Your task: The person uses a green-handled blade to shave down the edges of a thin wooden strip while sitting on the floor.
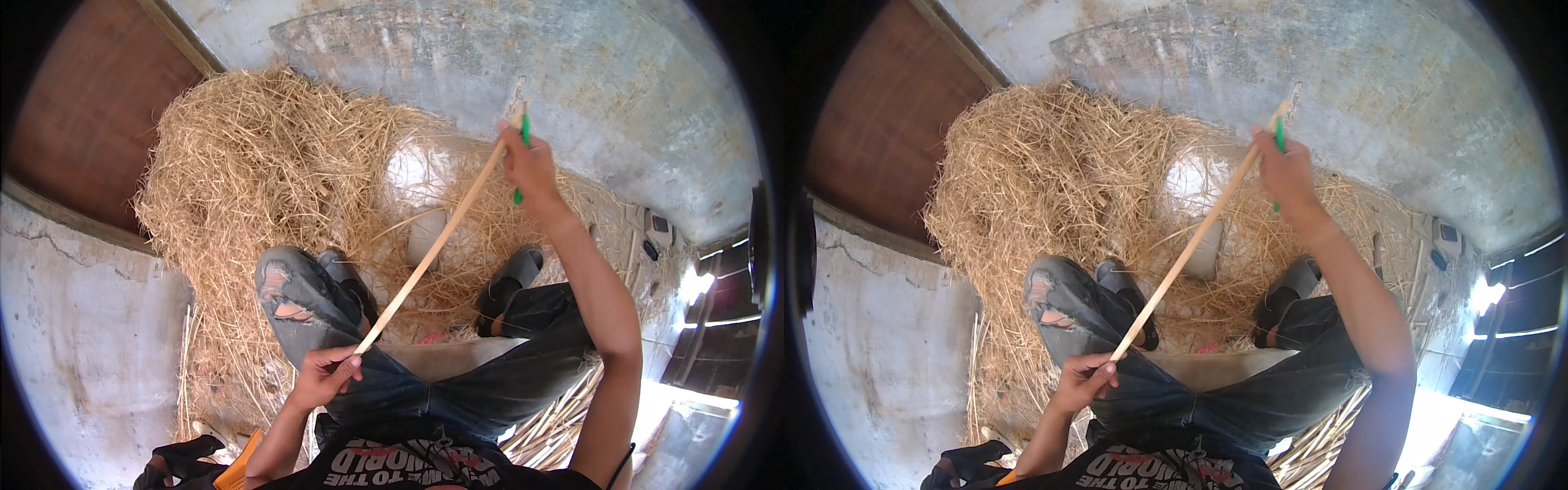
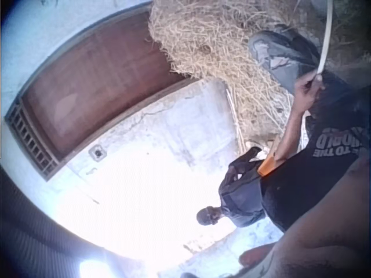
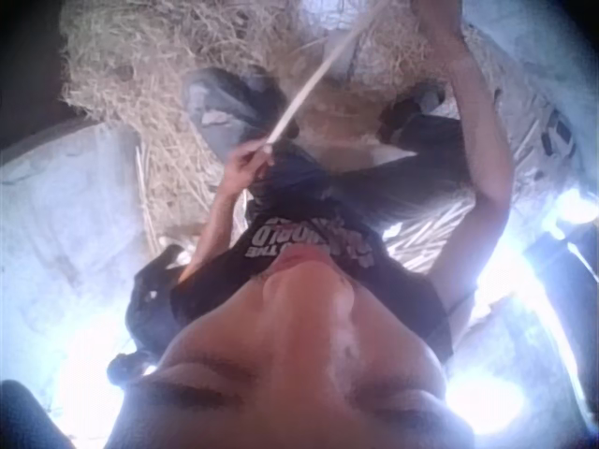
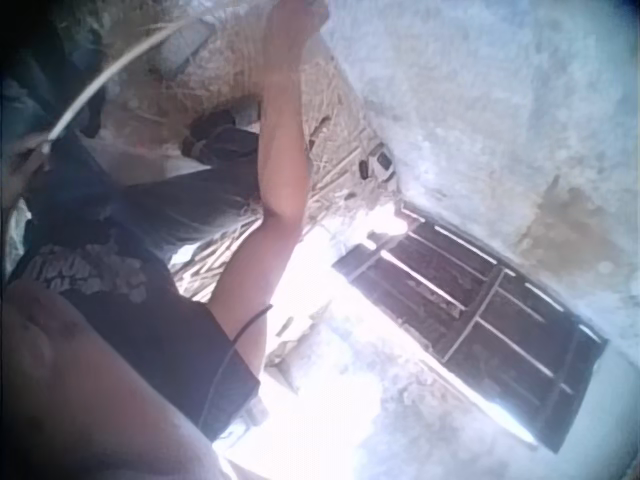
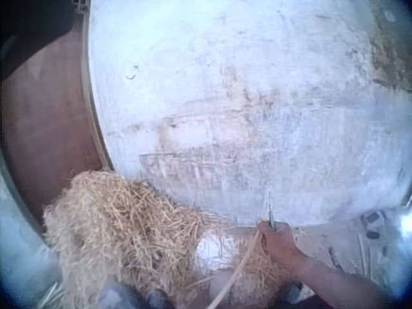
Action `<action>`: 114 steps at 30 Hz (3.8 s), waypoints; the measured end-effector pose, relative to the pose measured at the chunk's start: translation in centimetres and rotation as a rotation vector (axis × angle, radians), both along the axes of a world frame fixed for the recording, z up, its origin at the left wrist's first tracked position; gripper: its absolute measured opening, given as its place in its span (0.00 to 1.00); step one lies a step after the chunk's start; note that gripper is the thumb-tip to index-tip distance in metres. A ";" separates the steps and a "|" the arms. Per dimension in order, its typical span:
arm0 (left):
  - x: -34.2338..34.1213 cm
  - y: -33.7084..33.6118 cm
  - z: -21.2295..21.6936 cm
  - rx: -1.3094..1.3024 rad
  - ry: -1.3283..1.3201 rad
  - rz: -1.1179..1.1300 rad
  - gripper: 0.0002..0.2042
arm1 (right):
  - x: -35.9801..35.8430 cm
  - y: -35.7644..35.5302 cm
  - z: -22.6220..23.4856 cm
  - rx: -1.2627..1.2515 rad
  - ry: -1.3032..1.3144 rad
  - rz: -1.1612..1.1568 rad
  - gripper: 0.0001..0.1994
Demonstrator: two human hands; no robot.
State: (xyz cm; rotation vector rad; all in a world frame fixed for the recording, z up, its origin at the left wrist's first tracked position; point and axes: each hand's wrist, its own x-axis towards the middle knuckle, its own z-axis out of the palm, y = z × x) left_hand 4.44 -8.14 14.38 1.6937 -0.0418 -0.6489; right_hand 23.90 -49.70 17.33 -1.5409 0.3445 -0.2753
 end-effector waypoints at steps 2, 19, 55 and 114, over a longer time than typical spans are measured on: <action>0.0 0.5 0.4 0.017 -0.013 -0.006 0.13 | 0.0 -1.4 1.0 0.035 -0.016 -0.029 0.20; 1.3 -4.8 -0.4 -0.122 -0.204 0.114 0.15 | -7.5 10.8 -1.9 -0.359 -0.056 0.684 0.20; 2.8 -6.7 1.0 -0.467 0.084 -0.133 0.31 | -7.8 9.4 -0.1 -0.228 -0.182 0.661 0.13; 0.5 -1.5 -1.0 -0.368 -0.044 -0.084 0.26 | -7.8 8.2 0.3 -0.861 -0.229 0.623 0.21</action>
